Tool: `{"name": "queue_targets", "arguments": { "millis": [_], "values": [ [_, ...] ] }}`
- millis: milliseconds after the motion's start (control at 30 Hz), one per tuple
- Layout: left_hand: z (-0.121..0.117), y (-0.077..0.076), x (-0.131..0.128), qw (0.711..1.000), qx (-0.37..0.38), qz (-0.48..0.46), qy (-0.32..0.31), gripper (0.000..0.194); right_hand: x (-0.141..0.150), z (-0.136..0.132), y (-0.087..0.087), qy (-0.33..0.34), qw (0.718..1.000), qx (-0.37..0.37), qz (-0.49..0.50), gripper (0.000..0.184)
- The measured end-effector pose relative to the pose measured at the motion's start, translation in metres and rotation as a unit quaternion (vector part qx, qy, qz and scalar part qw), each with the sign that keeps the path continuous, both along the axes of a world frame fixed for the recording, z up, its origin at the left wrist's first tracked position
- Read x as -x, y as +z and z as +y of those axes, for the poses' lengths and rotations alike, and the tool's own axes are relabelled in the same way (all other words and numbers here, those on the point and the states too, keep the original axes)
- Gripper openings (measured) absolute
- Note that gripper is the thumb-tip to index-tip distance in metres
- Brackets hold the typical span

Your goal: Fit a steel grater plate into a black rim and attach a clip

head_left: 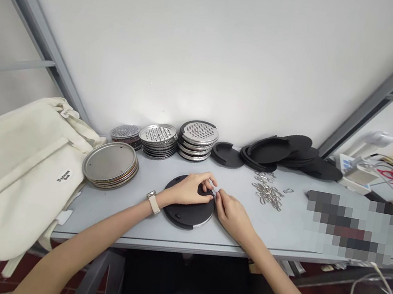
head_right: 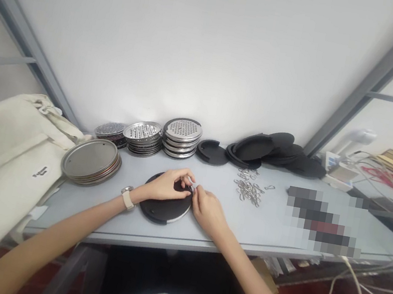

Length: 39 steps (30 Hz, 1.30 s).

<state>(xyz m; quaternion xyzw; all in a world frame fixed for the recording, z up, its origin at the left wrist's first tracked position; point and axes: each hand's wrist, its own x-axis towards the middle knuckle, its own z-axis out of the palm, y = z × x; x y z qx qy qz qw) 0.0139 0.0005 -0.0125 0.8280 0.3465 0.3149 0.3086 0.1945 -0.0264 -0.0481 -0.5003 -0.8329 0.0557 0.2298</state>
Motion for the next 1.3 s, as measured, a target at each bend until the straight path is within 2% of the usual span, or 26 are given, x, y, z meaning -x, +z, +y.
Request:
{"name": "queue_targets", "arguments": {
  "millis": [533, 1000, 1300],
  "values": [
    [-0.0004, -0.0004, -0.0006, 1.000, -0.006, 0.004, -0.002, 0.029, 0.0001, 0.0005, -0.0007, 0.000, 1.000, -0.001, 0.005, 0.023],
    [-0.0017, 0.0041, -0.0018, 0.999, -0.040, 0.012, 0.000, 0.023, -0.0008, 0.0013, -0.0006, 0.009, 1.000, -0.004, -0.021, 0.024],
    [-0.0012, 0.0016, -0.0010, 0.999, -0.030, 0.013, -0.004, 0.024, -0.0009, 0.0010, -0.0002, 0.010, 1.000, 0.008, -0.025, 0.024]
  ]
}}
